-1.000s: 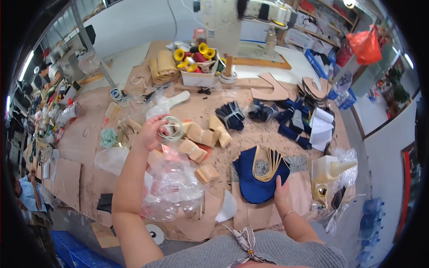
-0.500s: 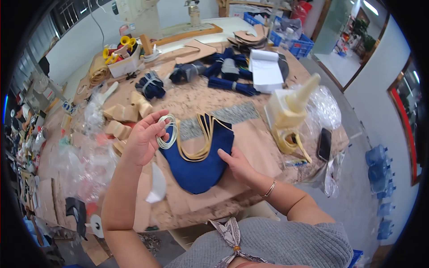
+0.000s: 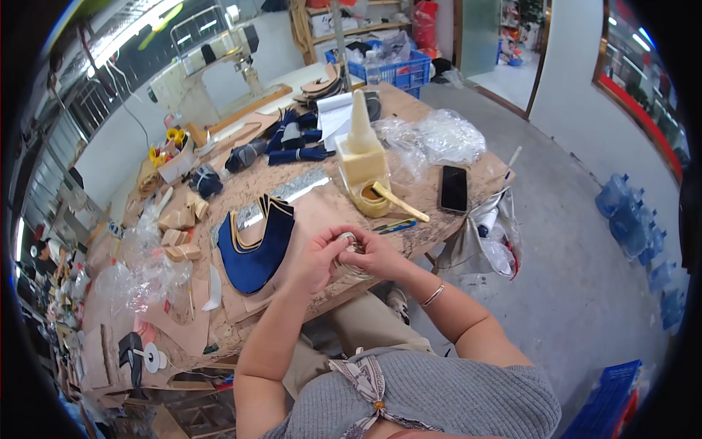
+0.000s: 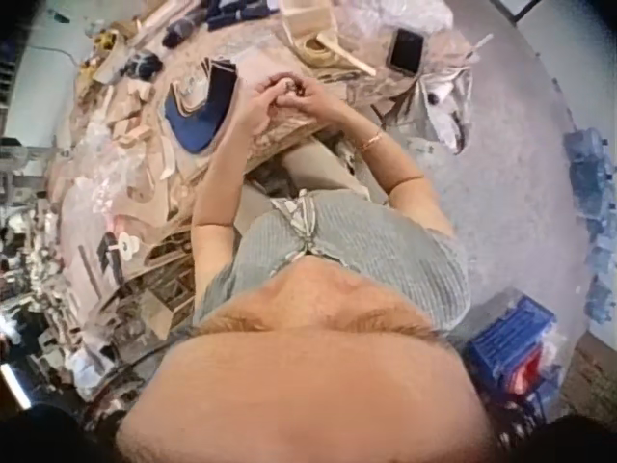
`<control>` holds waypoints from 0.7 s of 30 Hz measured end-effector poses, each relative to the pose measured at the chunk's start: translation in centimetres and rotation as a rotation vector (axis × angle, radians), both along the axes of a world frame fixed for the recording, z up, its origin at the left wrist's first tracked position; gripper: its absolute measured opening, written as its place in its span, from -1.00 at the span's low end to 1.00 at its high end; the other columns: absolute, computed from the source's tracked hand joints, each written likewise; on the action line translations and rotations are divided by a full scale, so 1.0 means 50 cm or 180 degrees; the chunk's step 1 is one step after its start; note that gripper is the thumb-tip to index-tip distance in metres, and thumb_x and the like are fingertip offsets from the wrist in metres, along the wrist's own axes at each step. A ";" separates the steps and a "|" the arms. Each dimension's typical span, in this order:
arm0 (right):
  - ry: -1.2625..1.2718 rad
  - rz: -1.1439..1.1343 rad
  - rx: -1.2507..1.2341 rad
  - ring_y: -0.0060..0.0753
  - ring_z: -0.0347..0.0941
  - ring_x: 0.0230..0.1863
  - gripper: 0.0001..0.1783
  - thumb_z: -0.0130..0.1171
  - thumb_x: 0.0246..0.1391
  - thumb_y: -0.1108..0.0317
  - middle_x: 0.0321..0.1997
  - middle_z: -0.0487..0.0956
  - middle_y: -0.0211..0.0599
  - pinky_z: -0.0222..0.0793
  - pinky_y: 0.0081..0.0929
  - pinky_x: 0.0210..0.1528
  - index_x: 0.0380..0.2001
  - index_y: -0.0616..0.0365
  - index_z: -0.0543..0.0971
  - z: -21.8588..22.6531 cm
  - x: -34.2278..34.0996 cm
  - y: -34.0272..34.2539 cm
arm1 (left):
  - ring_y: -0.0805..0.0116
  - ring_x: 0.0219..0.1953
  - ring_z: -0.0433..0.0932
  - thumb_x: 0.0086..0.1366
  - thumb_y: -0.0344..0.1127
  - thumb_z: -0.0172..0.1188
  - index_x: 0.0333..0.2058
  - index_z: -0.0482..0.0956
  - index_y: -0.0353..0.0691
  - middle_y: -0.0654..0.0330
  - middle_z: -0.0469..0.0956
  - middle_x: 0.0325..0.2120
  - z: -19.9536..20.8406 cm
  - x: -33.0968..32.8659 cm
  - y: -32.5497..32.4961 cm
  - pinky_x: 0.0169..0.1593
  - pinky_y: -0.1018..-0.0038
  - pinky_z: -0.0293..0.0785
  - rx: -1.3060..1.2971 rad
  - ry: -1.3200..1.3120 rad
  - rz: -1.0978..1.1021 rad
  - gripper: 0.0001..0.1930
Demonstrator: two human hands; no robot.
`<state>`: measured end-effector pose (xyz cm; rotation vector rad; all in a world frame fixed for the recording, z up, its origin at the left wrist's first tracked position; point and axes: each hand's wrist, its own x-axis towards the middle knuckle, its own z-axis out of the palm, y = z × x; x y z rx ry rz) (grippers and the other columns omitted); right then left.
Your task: The person assembles shoe components by applying adhesive to black and white curved pieces and pressing them onto a tan leather base. They handle multiple shoe parts, including blue and tan pieces, and use a small brush to apply glue. The person stacks the assembled parts on the table.
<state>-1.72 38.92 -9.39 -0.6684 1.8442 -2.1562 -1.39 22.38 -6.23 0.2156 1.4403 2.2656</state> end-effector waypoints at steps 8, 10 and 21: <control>-0.0202 -0.1993 0.0485 -0.70 0.32 -0.54 -0.81 0.16 0.17 0.24 -0.54 0.51 -0.54 0.26 -0.67 -0.48 -0.32 0.13 0.63 -0.012 -0.137 0.312 | 0.45 -0.02 0.47 0.28 -0.43 0.12 0.10 0.36 -0.28 0.14 0.52 -0.12 -0.034 0.077 -0.021 0.04 0.56 0.39 -0.1329 0.0616 0.0655 -0.60; -0.0081 -0.2687 -0.0167 -0.69 0.27 -0.57 -0.78 0.15 0.17 0.24 -0.58 0.48 -0.54 0.19 -0.66 -0.49 -0.38 0.19 0.59 -0.045 -0.224 0.447 | 0.45 -0.03 0.48 0.27 -0.44 0.13 0.07 0.39 -0.30 0.14 0.53 -0.12 -0.052 0.087 -0.074 0.04 0.55 0.39 -0.1311 0.0759 0.0816 -0.62; 0.0466 -0.3144 0.3835 -0.02 0.56 -0.32 -0.75 0.22 -0.03 0.19 -0.42 0.61 -0.02 0.43 -0.19 -0.23 -0.46 0.17 0.64 -0.099 -0.359 0.676 | 0.46 -0.16 0.53 0.29 -0.47 0.09 -0.04 0.48 -0.31 0.17 0.54 -0.15 -0.100 0.143 -0.275 -0.06 0.58 0.46 -0.0766 0.0561 0.2429 -0.74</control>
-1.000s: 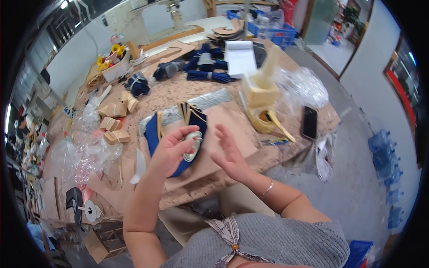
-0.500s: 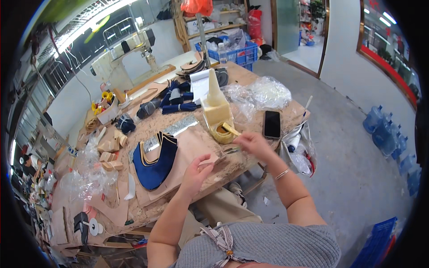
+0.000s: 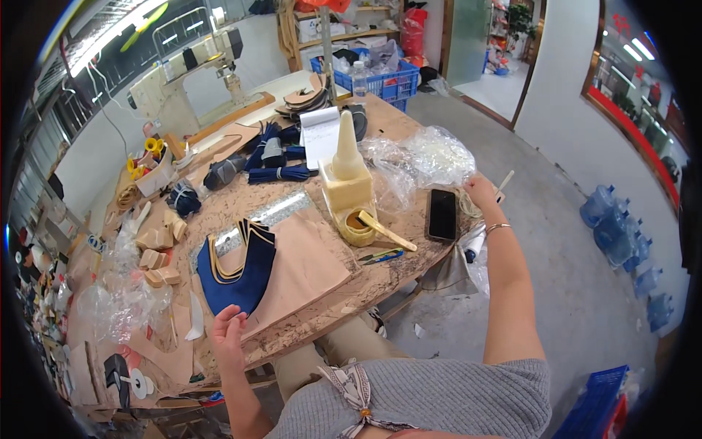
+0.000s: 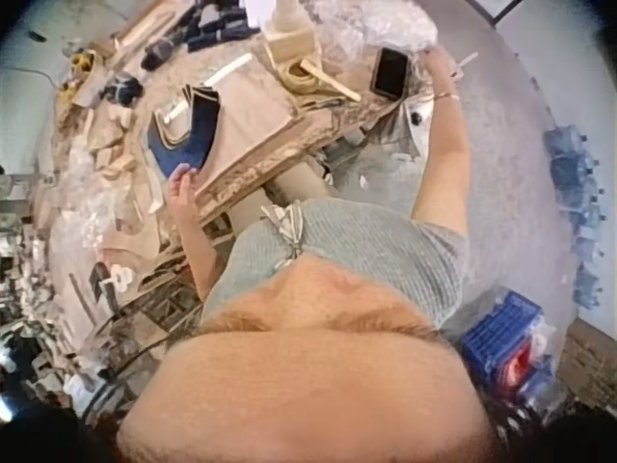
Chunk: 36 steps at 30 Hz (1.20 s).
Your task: The person assembles shoe components by applying adhesive to black and white curved pieces and pressing them onto a tan leather base. They handle multiple shoe parts, including blue and tan pieces, and use a small brush to apply glue. The person stacks the assembled parts on the table.
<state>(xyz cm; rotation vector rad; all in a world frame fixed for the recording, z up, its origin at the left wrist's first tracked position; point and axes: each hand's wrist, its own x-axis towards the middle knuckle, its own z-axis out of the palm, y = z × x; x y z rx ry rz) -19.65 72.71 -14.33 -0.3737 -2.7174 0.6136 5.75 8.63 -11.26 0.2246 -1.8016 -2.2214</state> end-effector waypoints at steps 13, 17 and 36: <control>-0.0041 0.0217 0.1307 0.01 0.56 -0.24 -0.86 0.13 -0.04 0.38 -0.30 0.62 -0.01 0.46 -0.19 -0.20 -0.41 0.10 0.65 -0.026 -0.010 0.024 | 0.47 -0.13 0.51 0.31 -0.43 0.10 -0.03 0.46 -0.29 0.22 0.51 -0.14 -0.022 -0.053 -0.017 -0.05 0.56 0.45 -0.0461 -0.0038 0.0164 -0.74; -0.0469 -0.0013 0.1525 0.04 0.55 -0.21 -0.83 0.08 -0.04 0.43 -0.27 0.61 0.01 0.46 -0.14 -0.17 -0.40 0.11 0.65 -0.046 -0.021 0.016 | 0.46 -0.14 0.51 0.31 -0.41 0.10 -0.03 0.46 -0.29 0.21 0.51 -0.13 -0.023 -0.037 -0.015 -0.05 0.55 0.45 -0.0858 -0.0062 0.0157 -0.74; 0.1485 -0.0441 0.0613 -0.02 0.55 -0.33 -0.87 0.11 -0.03 0.39 -0.39 0.61 -0.04 0.44 -0.23 -0.25 -0.43 0.19 0.58 0.106 0.031 0.015 | 0.01 0.07 0.45 -0.15 0.28 0.38 0.16 0.22 -0.41 -0.11 0.47 0.01 0.020 -0.258 -0.011 0.14 0.07 0.27 -0.4593 -0.1022 -0.0591 0.06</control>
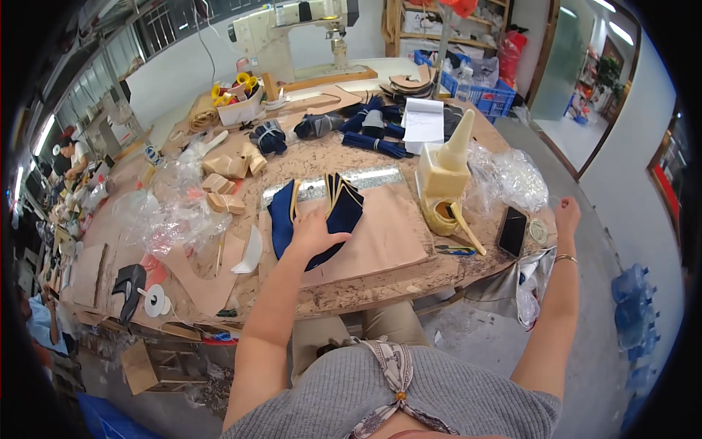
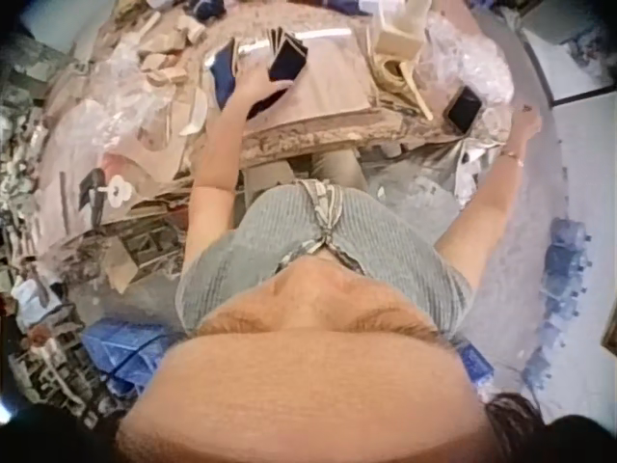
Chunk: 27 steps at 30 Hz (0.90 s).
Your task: The person assembles shoe components by applying adhesive to black and white curved pieces and pressing them onto a tan leather base. They handle multiple shoe parts, including blue and tan pieces, and use a small brush to apply glue. The person stacks the assembled parts on the table.
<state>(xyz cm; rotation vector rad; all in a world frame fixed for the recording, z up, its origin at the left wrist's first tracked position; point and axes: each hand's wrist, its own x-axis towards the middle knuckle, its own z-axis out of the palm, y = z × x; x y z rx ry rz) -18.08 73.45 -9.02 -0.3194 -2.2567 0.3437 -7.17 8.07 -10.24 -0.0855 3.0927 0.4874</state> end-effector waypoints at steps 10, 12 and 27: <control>0.0426 0.0613 -0.1712 -0.55 0.46 -0.51 -0.79 0.11 0.15 0.33 -0.44 0.61 -0.34 0.33 -0.54 -0.57 -0.18 0.11 0.61 0.061 0.023 -0.107 | 0.01 -0.20 0.59 -0.46 0.36 0.49 -0.32 0.55 -0.57 -0.16 0.60 -0.29 0.016 -0.109 -0.037 -0.11 0.32 0.50 0.0357 -0.0647 -0.0375 -0.02; 0.0206 0.1068 -0.1771 -0.73 0.35 -0.55 -0.80 0.09 0.19 0.31 -0.44 0.57 -0.48 0.18 -0.67 -0.68 -0.18 0.11 0.61 0.107 0.070 -0.252 | 0.01 -0.20 0.59 -0.47 0.37 0.49 -0.33 0.55 -0.58 -0.17 0.59 -0.29 0.012 -0.109 -0.034 -0.11 0.33 0.50 0.0334 -0.0795 -0.0419 -0.01; -0.2409 0.4033 -0.3552 -0.67 0.34 -0.59 -0.75 0.16 0.10 0.38 -0.38 0.58 -0.42 0.25 -0.71 -0.57 -0.15 0.22 0.58 -0.015 0.091 -0.950 | 0.39 -0.13 0.54 0.04 -0.53 0.35 -0.01 0.42 -0.35 0.18 0.53 -0.14 0.050 0.001 -0.074 -0.02 0.46 0.47 0.4842 0.0123 -0.0482 -0.50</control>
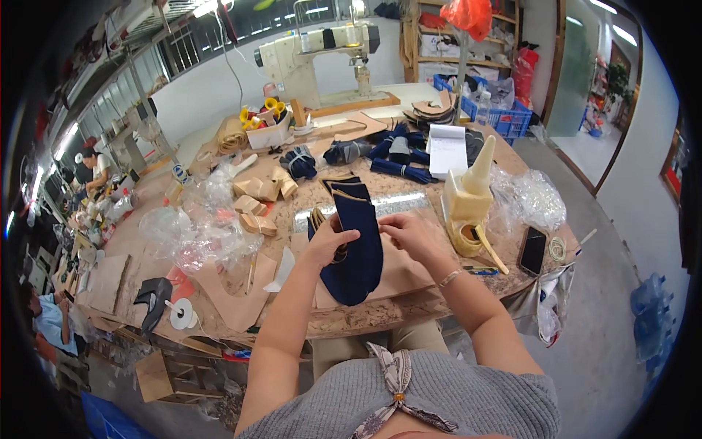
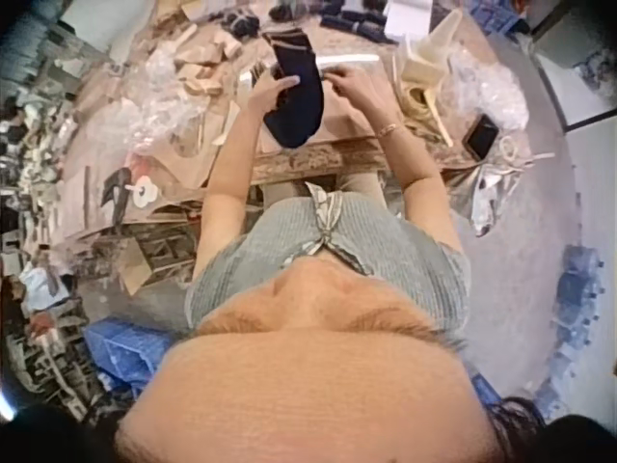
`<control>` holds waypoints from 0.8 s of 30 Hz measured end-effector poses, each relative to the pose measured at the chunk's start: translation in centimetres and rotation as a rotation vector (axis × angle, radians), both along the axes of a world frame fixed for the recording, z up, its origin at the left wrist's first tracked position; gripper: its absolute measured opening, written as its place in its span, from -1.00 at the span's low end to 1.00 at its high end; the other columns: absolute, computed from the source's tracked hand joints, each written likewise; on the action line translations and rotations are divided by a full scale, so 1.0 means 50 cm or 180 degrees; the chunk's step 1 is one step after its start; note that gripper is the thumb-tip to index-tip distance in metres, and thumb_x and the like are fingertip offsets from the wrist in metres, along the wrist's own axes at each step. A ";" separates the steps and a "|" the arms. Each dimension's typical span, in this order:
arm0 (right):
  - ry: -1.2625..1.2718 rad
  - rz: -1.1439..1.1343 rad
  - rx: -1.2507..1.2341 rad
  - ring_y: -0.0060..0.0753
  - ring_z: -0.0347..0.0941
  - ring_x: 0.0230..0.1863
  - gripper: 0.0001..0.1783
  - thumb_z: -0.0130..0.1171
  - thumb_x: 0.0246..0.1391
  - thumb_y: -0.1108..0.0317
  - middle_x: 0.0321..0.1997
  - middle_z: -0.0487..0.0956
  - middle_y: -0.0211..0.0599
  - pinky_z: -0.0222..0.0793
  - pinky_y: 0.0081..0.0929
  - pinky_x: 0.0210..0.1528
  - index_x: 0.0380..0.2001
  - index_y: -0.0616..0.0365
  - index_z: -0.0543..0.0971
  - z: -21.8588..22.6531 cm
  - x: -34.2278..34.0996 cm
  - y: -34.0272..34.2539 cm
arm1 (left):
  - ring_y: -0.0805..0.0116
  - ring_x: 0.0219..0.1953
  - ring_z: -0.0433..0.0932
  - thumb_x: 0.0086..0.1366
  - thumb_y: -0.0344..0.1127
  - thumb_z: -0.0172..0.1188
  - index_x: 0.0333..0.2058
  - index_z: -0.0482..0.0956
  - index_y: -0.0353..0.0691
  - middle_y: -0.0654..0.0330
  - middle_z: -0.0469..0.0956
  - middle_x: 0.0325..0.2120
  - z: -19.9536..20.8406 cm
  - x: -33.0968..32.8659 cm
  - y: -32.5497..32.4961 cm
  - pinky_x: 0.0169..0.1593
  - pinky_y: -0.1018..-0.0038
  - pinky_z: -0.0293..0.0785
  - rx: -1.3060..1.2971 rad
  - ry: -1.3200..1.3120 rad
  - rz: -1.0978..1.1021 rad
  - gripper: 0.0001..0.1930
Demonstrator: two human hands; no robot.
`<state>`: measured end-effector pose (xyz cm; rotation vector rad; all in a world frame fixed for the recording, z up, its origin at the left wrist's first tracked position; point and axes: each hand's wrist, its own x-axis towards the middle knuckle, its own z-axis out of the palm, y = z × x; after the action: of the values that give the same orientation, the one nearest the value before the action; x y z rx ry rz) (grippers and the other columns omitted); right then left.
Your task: The person assembles shoe components by applying adhesive to black and white curved pieces and pressing them onto a tan leather base. They handle multiple shoe parts, including blue and tan pieces, and use a small brush to apply glue. The person stacks the assembled parts on the table.
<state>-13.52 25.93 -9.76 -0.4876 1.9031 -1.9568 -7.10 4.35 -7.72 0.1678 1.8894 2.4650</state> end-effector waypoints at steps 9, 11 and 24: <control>-0.0716 0.0271 -0.1012 -0.75 0.43 -0.51 -0.76 0.13 0.08 0.53 -0.31 0.60 -0.41 0.31 -0.81 -0.57 -0.13 0.20 0.54 0.042 -0.013 -0.060 | 0.41 -0.14 0.52 0.13 -0.38 0.36 0.07 0.35 -0.29 0.23 0.52 -0.17 0.008 0.009 0.026 -0.03 0.44 0.44 0.0169 0.0123 0.0036 -0.46; -0.1623 0.0751 -0.1838 -0.76 0.39 -0.55 -0.60 0.14 0.09 0.52 -0.29 0.60 -0.38 0.25 -0.86 -0.62 0.03 0.19 0.42 0.078 -0.059 0.000 | 0.33 -0.19 0.55 0.14 -0.37 0.33 0.04 0.38 -0.27 0.21 0.55 -0.20 -0.010 0.001 0.038 -0.04 0.39 0.45 -0.0685 0.0302 0.0330 -0.51; 0.0760 0.1781 -0.0835 -0.47 0.55 -0.20 -0.58 -0.05 0.15 0.59 -0.31 0.61 -0.30 0.45 -0.54 -0.21 0.06 -0.01 0.45 0.179 0.020 0.191 | 0.33 -0.19 0.57 0.24 -0.14 0.21 -0.06 0.45 -0.45 0.07 0.59 -0.21 -0.020 -0.087 -0.045 -0.14 0.46 0.49 -0.0192 -0.0427 0.0442 -0.53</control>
<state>-12.50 35.49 -0.79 -1.2272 1.4139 -1.8187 -11.47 2.09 -8.70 -0.1317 1.9779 2.4295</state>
